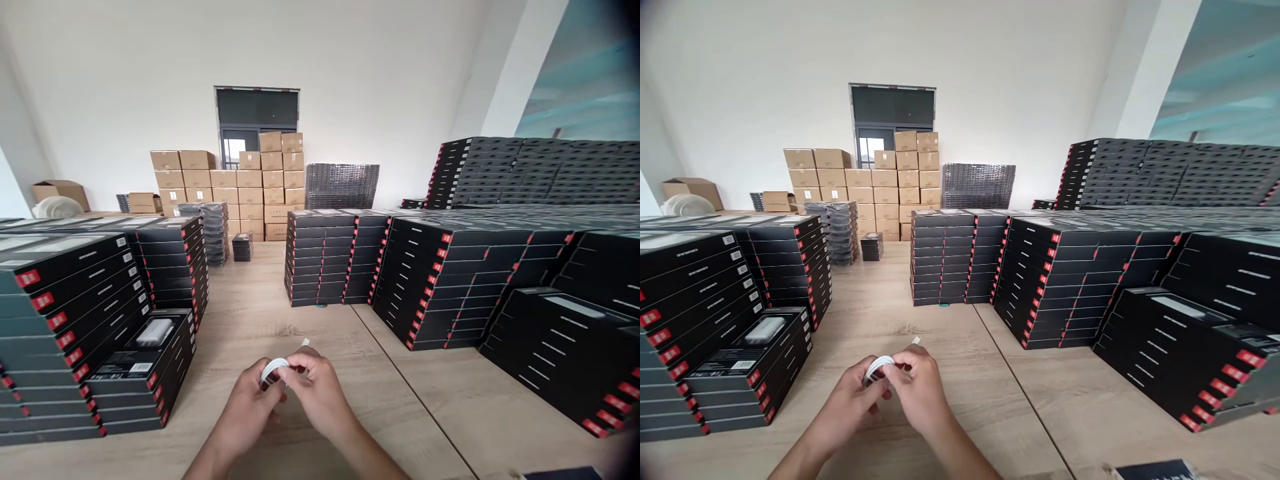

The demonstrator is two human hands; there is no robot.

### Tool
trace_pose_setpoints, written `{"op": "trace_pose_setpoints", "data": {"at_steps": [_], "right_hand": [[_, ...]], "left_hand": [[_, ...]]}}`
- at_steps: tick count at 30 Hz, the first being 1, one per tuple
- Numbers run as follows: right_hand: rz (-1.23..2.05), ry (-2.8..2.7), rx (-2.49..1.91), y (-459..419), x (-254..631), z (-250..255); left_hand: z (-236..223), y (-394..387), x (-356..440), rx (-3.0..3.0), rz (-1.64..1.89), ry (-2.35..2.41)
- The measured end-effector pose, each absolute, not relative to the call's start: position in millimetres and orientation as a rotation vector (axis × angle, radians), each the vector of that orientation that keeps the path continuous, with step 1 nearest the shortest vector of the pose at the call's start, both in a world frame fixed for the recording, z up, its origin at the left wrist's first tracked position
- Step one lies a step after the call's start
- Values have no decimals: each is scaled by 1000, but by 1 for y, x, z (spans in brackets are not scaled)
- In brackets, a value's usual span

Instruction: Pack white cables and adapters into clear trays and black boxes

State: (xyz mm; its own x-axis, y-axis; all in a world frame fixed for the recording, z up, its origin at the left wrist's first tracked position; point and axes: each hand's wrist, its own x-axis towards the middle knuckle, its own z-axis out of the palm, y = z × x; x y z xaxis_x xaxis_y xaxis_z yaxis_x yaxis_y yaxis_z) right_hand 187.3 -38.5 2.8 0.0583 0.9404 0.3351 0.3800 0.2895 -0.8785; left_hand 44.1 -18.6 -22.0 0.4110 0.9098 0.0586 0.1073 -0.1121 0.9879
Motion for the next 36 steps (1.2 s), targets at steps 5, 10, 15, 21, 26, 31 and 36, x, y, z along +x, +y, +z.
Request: {"op": "trace_pose_setpoints", "data": {"at_steps": [5, 10, 15, 21, 26, 31, 36], "right_hand": [[745, -1388, -1187, -35, 186, -5], [886, -1133, -1182, -27, 192, -12], [1144, -1216, -1164, -25, 195, -12], [1185, -1345, -1339, -18, 213, -14], [1248, -1569, -1402, -22, 225, -12], [1164, -1761, -1350, -31, 224, -6], [763, -2003, -1287, -31, 219, -5]], "left_hand": [[-21, -19, 46, 1489, 964, 891], [-31, -17, 47, 1392, 1053, 886], [-29, -23, 49, 1446, 894, 788], [-33, -23, 52, 1427, 871, 821], [-29, -25, 53, 1397, 870, 893], [-27, -25, 54, 1352, 894, 900], [-27, -23, 54, 1176, 899, 899]]}}
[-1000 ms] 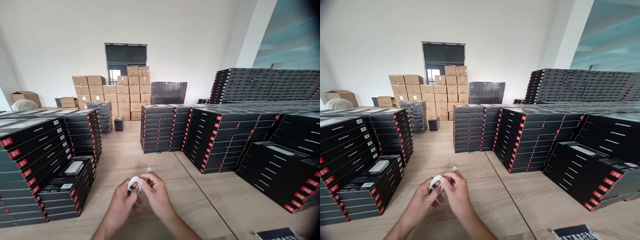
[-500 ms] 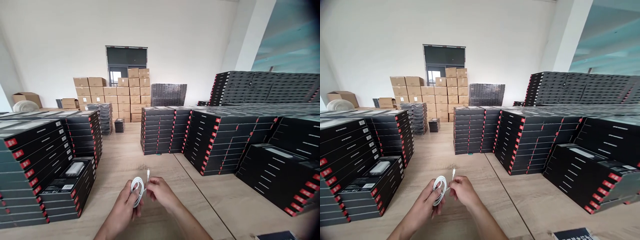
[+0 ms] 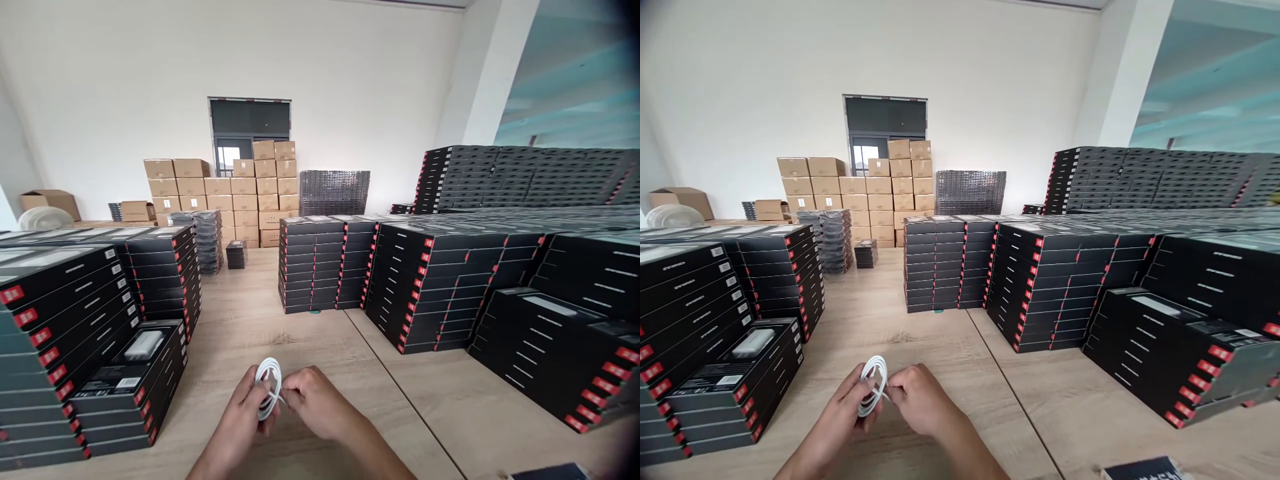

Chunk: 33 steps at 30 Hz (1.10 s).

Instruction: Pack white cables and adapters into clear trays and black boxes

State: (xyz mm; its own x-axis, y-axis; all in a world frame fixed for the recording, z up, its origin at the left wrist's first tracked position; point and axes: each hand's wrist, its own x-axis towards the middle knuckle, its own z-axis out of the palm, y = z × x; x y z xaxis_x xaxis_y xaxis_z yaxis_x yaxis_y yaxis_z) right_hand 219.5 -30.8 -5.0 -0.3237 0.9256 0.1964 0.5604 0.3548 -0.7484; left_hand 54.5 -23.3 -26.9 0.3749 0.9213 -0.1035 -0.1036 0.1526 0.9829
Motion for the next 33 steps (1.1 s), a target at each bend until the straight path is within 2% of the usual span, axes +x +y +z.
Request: {"op": "trace_pose_setpoints", "data": {"at_steps": [6, 10, 15, 23, 27, 30, 33], "right_hand": [[422, -2000, -1416, -28, 210, -8], [408, -1996, -1483, -30, 209, -11], [397, -2074, -1361, -32, 213, -6], [253, -1860, -1251, -40, 200, 0], [469, -1728, -1119, -40, 197, 1], [821, -1387, -909, -37, 197, 3], [1006, -1020, -796, -31, 196, 1]], "left_hand": [[-22, -24, 53, 1052, 895, 880], [-25, -22, 55, 1113, 908, 878], [-22, -24, 56, 1083, 849, 917], [-21, -25, 55, 1085, 781, 905], [-21, -27, 56, 1178, 716, 894], [-20, -28, 56, 1158, 686, 897], [-22, -29, 58, 1092, 704, 798]]}}
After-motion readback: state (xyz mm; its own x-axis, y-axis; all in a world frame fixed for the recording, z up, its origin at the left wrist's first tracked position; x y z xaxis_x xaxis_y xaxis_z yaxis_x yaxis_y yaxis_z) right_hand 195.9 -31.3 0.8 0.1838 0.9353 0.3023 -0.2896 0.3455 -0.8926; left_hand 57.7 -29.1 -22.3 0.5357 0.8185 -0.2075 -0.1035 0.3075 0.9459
